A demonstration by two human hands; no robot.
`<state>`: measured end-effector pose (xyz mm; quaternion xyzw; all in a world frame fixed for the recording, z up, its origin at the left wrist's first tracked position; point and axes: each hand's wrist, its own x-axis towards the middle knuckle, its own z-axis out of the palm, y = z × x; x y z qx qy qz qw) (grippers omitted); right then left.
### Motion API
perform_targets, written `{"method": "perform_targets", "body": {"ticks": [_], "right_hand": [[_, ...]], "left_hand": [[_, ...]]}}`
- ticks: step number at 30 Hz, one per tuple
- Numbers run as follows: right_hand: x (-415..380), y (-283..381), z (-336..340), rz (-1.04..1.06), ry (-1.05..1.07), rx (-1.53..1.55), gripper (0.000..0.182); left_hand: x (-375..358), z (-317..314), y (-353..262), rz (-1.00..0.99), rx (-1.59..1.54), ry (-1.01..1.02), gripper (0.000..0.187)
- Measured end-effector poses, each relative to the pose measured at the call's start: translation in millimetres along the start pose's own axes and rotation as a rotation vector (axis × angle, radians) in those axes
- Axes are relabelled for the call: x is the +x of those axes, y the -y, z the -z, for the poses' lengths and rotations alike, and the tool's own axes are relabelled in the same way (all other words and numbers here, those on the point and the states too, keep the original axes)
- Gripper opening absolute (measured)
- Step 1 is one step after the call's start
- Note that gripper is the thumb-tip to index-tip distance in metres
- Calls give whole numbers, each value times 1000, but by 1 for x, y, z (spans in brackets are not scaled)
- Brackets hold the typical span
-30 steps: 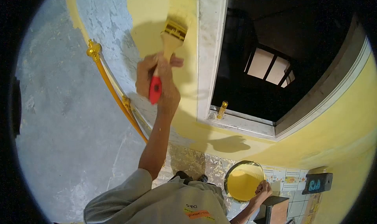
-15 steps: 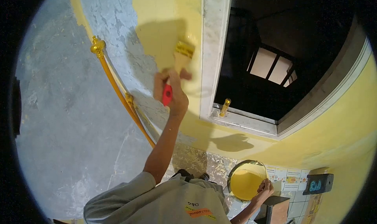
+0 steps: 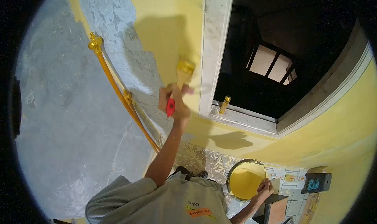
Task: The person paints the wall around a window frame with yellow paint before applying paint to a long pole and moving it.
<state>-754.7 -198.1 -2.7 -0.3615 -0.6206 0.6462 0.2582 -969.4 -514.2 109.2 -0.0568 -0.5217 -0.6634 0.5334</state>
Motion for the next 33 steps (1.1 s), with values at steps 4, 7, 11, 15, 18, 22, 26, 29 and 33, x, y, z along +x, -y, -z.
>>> {"method": "perform_targets", "body": {"ticks": [4, 7, 11, 15, 18, 22, 26, 29, 33], "right_hand": [[1, -2, -2, -10, -12, 14, 28], [4, -4, 4, 3, 58, -7, 27], [1, 6, -10, 32, 54, -39, 28], [0, 3, -8, 24, 35, -31, 28], [4, -2, -8, 21, 53, -36, 27], [6, 1, -14, 41, 84, -42, 27], [6, 0, -9, 10, 66, -38, 27], [8, -3, -9, 19, 75, 22, 28], [7, -5, -7, 7, 63, 4, 28]], "left_hand": [[-16, 13, -14, 86, -56, -17, 18], [17, -21, -45, -14, -106, -53, 18], [-1, -7, 0, -128, 204, 42, 17], [-27, 5, -17, 190, -55, -38, 20], [4, -15, -41, 41, -143, -89, 16], [18, -23, -20, -98, -32, -25, 14], [-13, 3, -10, -59, 130, 42, 13], [-11, -2, -24, 74, -102, -42, 14], [24, -25, -40, -121, -136, -62, 18]]}}
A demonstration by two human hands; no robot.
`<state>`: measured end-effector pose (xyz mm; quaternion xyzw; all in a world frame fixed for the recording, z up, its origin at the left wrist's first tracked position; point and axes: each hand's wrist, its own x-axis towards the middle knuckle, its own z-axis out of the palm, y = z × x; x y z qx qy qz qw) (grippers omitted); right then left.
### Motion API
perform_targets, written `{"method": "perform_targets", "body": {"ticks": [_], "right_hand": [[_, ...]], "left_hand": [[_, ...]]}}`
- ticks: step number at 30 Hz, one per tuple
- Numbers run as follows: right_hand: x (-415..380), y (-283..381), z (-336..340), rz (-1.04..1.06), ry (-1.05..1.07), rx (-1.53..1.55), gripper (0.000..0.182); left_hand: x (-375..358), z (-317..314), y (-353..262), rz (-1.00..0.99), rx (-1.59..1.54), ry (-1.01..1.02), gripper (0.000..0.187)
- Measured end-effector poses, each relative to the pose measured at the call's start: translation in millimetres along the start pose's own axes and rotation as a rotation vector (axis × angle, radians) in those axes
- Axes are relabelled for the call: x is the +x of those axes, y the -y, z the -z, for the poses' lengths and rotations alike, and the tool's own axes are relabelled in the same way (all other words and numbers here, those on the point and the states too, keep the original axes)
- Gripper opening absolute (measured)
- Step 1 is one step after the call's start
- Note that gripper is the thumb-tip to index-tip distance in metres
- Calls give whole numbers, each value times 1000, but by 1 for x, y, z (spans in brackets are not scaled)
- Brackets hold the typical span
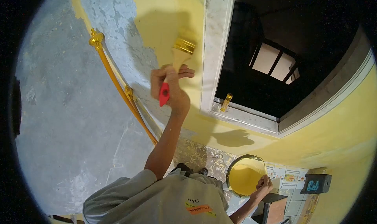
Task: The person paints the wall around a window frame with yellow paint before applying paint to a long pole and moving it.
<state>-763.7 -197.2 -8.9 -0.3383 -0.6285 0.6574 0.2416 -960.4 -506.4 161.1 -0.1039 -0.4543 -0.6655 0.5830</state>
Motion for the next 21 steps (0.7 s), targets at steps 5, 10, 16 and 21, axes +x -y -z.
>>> {"method": "perform_targets", "body": {"ticks": [5, 10, 16, 21], "right_hand": [[3, -5, 2, -16, -56, 1, 27], [5, -18, 7, -47, -75, 37, 26], [1, -9, 3, -36, -42, 27, 24], [0, -10, 4, -23, -4, 92, 24]], "left_hand": [[-48, 45, 28, 102, 162, 86, 19], [-16, 22, -5, 11, 302, 92, 22], [-25, 23, 39, 91, 227, 69, 19], [-81, 74, 44, 298, 170, -3, 21]]}}
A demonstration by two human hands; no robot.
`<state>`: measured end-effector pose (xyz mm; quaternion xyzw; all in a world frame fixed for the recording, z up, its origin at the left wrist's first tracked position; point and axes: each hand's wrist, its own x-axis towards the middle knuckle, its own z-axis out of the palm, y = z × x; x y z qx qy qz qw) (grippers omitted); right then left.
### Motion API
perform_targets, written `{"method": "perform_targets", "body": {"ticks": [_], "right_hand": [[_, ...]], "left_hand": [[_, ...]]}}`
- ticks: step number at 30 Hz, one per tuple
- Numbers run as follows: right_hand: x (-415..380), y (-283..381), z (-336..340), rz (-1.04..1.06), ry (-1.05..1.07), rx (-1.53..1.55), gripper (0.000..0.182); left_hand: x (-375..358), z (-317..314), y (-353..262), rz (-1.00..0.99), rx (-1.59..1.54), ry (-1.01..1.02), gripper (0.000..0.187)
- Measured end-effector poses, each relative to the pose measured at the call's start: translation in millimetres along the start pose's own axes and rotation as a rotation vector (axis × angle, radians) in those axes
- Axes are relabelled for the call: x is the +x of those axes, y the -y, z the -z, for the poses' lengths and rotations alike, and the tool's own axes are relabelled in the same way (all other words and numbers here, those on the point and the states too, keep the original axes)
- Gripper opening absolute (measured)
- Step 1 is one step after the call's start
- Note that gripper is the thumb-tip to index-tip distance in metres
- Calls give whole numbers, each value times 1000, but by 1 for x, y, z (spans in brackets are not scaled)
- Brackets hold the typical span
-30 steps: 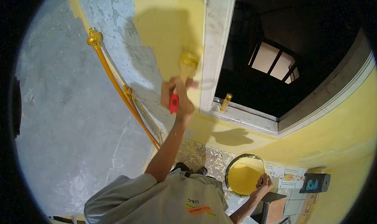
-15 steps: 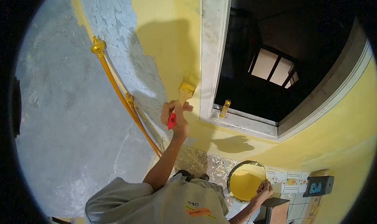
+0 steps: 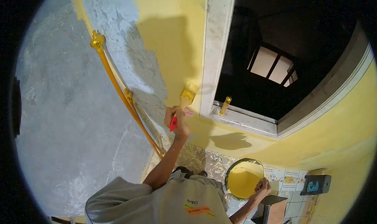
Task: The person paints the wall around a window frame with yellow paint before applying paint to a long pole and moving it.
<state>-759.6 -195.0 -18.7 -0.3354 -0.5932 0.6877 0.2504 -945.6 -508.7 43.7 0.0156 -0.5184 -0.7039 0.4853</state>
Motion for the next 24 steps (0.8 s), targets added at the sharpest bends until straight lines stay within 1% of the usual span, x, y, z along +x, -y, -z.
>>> {"method": "perform_targets", "body": {"ticks": [2, 3, 5, 6, 8, 9, 10, 11, 12, 14, 15, 17, 18, 20, 21, 23, 24], "right_hand": [[-2, 0, -1, -37, -8, -32, 25], [-4, 1, -1, -39, -7, -46, 25], [-5, 7, -5, 1, -5, -112, 26], [-5, 8, -6, 3, -2, -122, 26], [-6, 10, -9, -2, -34, -107, 27], [-4, 10, -10, 1, -34, -105, 27], [-2, 11, -10, 10, -11, -105, 27], [-5, 10, -7, 14, 9, -111, 27], [-8, 11, -6, 7, 6, -119, 27], [-8, 16, -11, -5, 48, -56, 26], [-6, 16, -15, 0, 49, -54, 26], [-7, 17, -13, 12, 37, -135, 26], [-7, 19, -13, 12, 39, -149, 26], [-7, 21, -18, 16, 17, -128, 25], [-7, 23, -17, 21, 21, -130, 25], [-7, 26, -16, 7, 31, -173, 26], [-5, 24, -16, 5, 26, -168, 26]], "left_hand": [[3, 5, 0, -46, 76, -26, 20], [9, -3, -12, -35, 82, -32, 20], [34, -34, -40, -101, -106, -103, 18], [35, -39, -35, -96, -103, -112, 18], [35, -42, -17, -188, -94, -64, 16], [26, -33, 1, -189, -97, -65, 16], [10, -15, 26, -81, -87, -79, 15], [-5, 0, 38, 32, -69, -92, 14], [-14, 11, 33, 41, -62, -90, 14], [-22, 22, 25, 164, -132, -38, 15], [-14, 12, 11, 162, -136, -39, 15], [-2, -9, -19, 71, -210, -111, 16], [9, -19, -29, 79, -205, -120, 16], [29, -34, -38, 30, -236, 1, 12], [24, -30, -28, 28, -239, -5, 12], [2, -16, 7, 8, -99, -53, 19], [-9, -7, 13, 16, -104, -74, 18]]}}
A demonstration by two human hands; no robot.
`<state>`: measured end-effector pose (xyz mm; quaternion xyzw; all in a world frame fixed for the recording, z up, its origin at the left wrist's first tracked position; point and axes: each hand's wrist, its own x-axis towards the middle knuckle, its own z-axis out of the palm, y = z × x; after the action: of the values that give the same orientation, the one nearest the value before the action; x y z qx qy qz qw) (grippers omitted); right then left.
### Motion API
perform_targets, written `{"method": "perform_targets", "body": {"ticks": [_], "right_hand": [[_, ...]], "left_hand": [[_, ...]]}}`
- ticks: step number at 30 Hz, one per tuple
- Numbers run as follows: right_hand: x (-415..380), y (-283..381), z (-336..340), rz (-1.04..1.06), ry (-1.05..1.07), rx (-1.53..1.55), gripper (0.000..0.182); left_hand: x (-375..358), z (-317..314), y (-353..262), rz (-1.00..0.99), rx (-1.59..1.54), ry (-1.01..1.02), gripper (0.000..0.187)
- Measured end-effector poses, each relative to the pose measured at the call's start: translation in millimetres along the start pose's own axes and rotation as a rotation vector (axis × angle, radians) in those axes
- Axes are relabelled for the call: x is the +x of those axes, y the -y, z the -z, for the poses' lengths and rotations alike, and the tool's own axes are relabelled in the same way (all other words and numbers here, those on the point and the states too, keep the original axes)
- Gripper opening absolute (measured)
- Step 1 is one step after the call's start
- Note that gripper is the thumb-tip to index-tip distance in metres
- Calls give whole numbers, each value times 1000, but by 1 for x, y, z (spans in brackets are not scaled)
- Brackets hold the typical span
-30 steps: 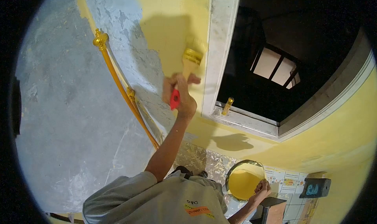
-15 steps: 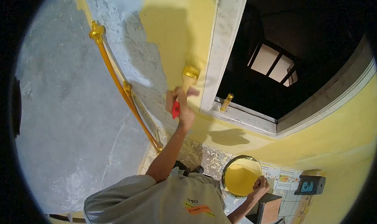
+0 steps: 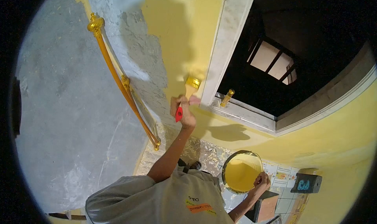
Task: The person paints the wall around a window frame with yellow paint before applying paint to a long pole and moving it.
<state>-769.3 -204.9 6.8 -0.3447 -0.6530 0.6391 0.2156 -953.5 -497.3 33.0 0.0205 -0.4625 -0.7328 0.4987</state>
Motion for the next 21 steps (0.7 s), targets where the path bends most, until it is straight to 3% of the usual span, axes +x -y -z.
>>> {"method": "perform_targets", "body": {"ticks": [1, 3, 7, 10, 12, 16, 18, 21], "right_hand": [[2, -4, 2, 8, -5, 27, 26], [2, -7, 8, 14, -8, 50, 26], [2, -8, 5, -2, -25, 42, 27], [6, -9, 6, 4, -32, 37, 27], [5, -12, 9, 0, -24, 36, 27], [3, -15, 13, -2, -40, 54, 28], [1, -16, 13, -9, -44, 55, 28], [2, -17, 11, -27, -37, 44, 27]], "left_hand": [[-10, 15, 11, 5, 3, 7, 18], [-24, 42, 22, 333, 12, -35, 17], [-25, 45, -4, 197, 8, 21, 16], [-15, 46, -28, 326, -86, 105, 16], [-14, 64, -38, 603, -79, 209, 20], [-22, 93, -56, 705, -7, 250, 19], [-27, 108, -59, 751, -134, 226, 23], [-27, 125, -55, 726, -115, 262, 28]]}}
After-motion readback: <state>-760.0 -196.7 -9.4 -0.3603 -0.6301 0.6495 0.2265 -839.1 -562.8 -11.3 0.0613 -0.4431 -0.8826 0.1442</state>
